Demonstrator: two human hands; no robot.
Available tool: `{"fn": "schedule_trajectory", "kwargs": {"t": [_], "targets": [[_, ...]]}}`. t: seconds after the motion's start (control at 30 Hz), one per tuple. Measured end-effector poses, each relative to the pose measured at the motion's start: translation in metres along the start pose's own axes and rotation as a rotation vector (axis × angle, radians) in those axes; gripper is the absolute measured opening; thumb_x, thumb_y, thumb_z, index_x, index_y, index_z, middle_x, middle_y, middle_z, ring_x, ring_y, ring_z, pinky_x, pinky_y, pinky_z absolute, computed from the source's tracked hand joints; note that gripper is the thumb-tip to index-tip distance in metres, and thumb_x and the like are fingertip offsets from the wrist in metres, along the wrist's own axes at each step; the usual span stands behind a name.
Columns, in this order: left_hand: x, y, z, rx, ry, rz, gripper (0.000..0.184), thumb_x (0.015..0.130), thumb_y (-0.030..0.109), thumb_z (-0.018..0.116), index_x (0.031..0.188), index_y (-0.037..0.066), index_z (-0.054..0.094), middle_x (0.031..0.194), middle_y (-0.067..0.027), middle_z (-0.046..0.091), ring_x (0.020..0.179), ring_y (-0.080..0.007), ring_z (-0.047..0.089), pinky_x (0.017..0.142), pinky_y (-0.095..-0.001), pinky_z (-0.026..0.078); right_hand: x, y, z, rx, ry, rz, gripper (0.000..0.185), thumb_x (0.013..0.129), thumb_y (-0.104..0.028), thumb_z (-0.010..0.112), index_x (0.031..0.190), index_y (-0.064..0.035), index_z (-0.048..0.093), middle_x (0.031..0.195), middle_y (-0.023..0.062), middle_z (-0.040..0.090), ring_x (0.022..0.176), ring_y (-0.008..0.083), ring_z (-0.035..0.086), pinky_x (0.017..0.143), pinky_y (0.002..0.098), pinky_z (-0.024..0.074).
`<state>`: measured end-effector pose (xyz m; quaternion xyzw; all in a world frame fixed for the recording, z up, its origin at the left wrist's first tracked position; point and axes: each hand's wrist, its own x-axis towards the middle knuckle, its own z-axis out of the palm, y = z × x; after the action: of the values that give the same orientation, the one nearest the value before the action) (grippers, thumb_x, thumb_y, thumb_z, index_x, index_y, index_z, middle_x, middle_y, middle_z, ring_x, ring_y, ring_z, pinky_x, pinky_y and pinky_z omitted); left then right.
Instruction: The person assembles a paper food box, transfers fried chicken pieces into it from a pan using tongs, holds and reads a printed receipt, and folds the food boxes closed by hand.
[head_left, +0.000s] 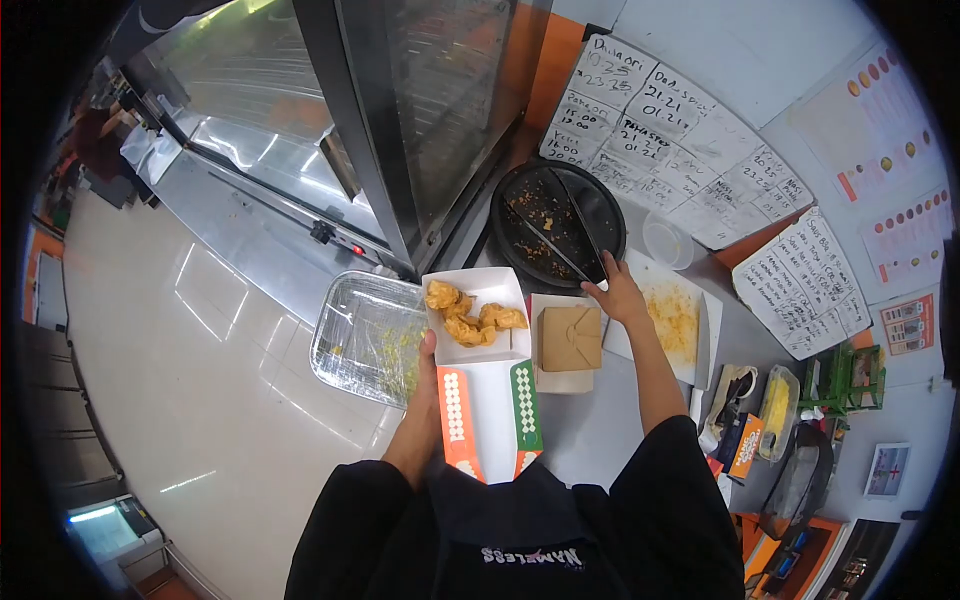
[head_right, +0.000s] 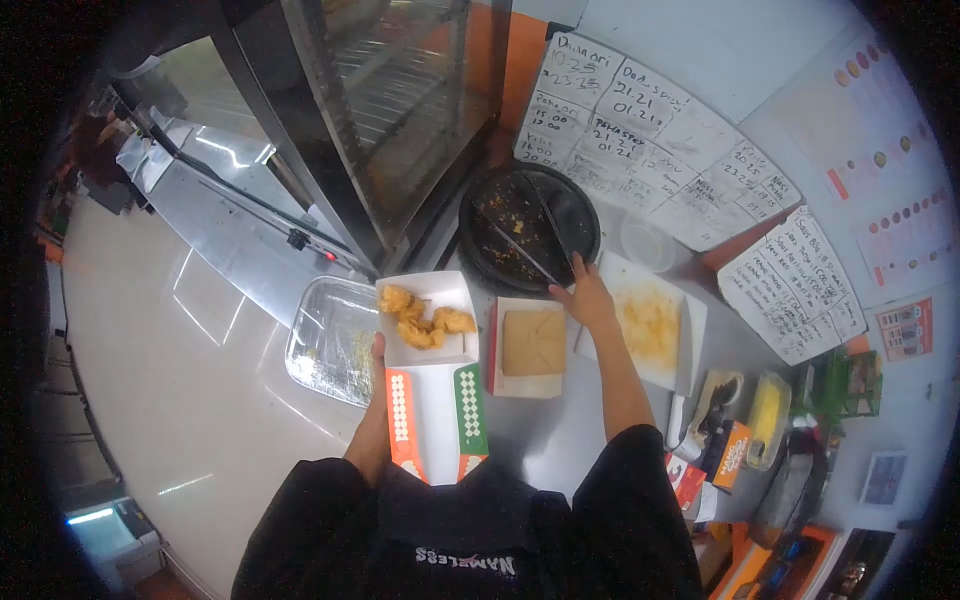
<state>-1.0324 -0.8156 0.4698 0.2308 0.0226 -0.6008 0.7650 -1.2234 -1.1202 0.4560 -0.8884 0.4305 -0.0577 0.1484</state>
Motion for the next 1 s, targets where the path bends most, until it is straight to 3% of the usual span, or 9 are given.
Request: {"fn": "schedule_trajectory", "kwargs": {"t": [0.13,0.23,0.3,0.4,0.43,0.53,0.73,0.83,1.0], "targets": [[-0.003,0.001,0.008,0.002,-0.028,-0.025,0.105,0.065,0.060,0.078,0.141,0.004,0.034,0.133,-0.0178,0.050,0.117,-0.0335,0.055,0.099,-0.0458,0.049,-0.028,-0.032,-0.039,0.222,0.252,-0.121,0.060,0.084,-0.026,0.071,0.132,-0.0002,0.048,0.119,0.0215,0.056,0.107,0.0331,0.059,0.088,0.0394,0.0492],[-0.006,-0.004,0.019,0.001,-0.047,-0.084,0.105,0.064,0.060,0.078,0.141,0.004,0.034,0.133,-0.0178,0.050,0.117,-0.0334,0.055,0.099,-0.0457,0.049,-0.075,-0.078,-0.041,0.872,-0.099,0.127,0.040,0.089,-0.013,0.065,0.126,0.0015,0.055,0.113,0.0120,0.063,0.102,0.0195,0.061,0.090,0.0304,0.0480],[-0.010,-0.013,0.027,0.000,-0.038,-0.143,0.105,0.063,0.058,0.080,0.141,0.004,0.034,0.132,-0.0175,0.050,0.117,-0.0333,0.055,0.099,-0.0454,0.049,-0.099,-0.094,-0.017,0.981,-0.235,-0.048,0.035,0.090,-0.006,0.062,0.124,0.0003,0.057,0.112,0.0066,0.065,0.100,0.0117,0.060,0.087,0.0274,0.0497],[-0.019,-0.023,0.034,0.029,0.015,-0.235,0.105,0.062,0.055,0.082,0.140,0.004,0.035,0.131,-0.0171,0.051,0.116,-0.0329,0.055,0.099,-0.0448,0.049,-0.123,-0.120,-0.015,1.301,-0.283,0.197,0.033,0.087,-0.006,0.065,0.118,0.0014,0.061,0.107,0.0068,0.067,0.094,0.0111,0.061,0.080,0.0267,0.0497],[-0.024,-0.022,0.034,0.059,0.047,-0.269,0.104,0.062,0.055,0.081,0.140,0.003,0.035,0.131,-0.0171,0.051,0.116,-0.0329,0.055,0.099,-0.0446,0.049,-0.126,-0.119,-0.009,1.333,-0.248,0.187,0.031,0.086,-0.003,0.065,0.116,0.0027,0.062,0.102,0.0060,0.068,0.091,0.0120,0.062,0.078,0.0256,0.0498],[-0.031,-0.024,0.033,0.083,0.048,-0.312,0.102,0.063,0.052,0.082,0.139,0.002,0.036,0.130,-0.0174,0.052,0.115,-0.0327,0.056,0.098,-0.0446,0.049,-0.133,-0.116,-0.011,1.274,-0.265,0.229,0.026,0.086,-0.004,0.066,0.111,0.0037,0.065,0.098,0.0069,0.069,0.086,0.0123,0.063,0.076,0.0258,0.0504],[-0.029,-0.026,0.017,0.054,-0.003,-0.301,0.102,0.063,0.052,0.082,0.139,0.002,0.036,0.129,-0.0183,0.052,0.115,-0.0326,0.057,0.097,-0.0456,0.050,-0.147,-0.106,-0.067,0.898,-0.004,0.320,0.018,0.087,-0.005,0.065,0.103,0.0030,0.068,0.091,0.0099,0.070,0.080,0.0126,0.063,0.070,0.0257,0.0499],[-0.023,-0.027,0.008,0.033,-0.044,-0.265,0.103,0.063,0.053,0.081,0.139,0.001,0.036,0.129,-0.0192,0.052,0.115,-0.0329,0.056,0.097,-0.0457,0.050,-0.165,-0.111,-0.101,0.781,0.166,0.054,0.018,0.087,-0.005,0.066,0.104,-0.0013,0.069,0.093,0.0068,0.069,0.074,0.0112,0.061,0.062,0.0224,0.0464],[-0.023,-0.033,0.005,0.043,-0.083,-0.278,0.104,0.064,0.057,0.079,0.139,0.000,0.035,0.130,-0.0203,0.051,0.116,-0.0327,0.056,0.097,-0.0451,0.050,-0.177,-0.163,-0.121,0.441,0.156,-0.411,0.017,0.081,-0.005,0.068,0.098,-0.0089,0.072,0.088,0.0043,0.064,0.082,0.0199,0.060,0.071,0.0299,0.0446]]}}
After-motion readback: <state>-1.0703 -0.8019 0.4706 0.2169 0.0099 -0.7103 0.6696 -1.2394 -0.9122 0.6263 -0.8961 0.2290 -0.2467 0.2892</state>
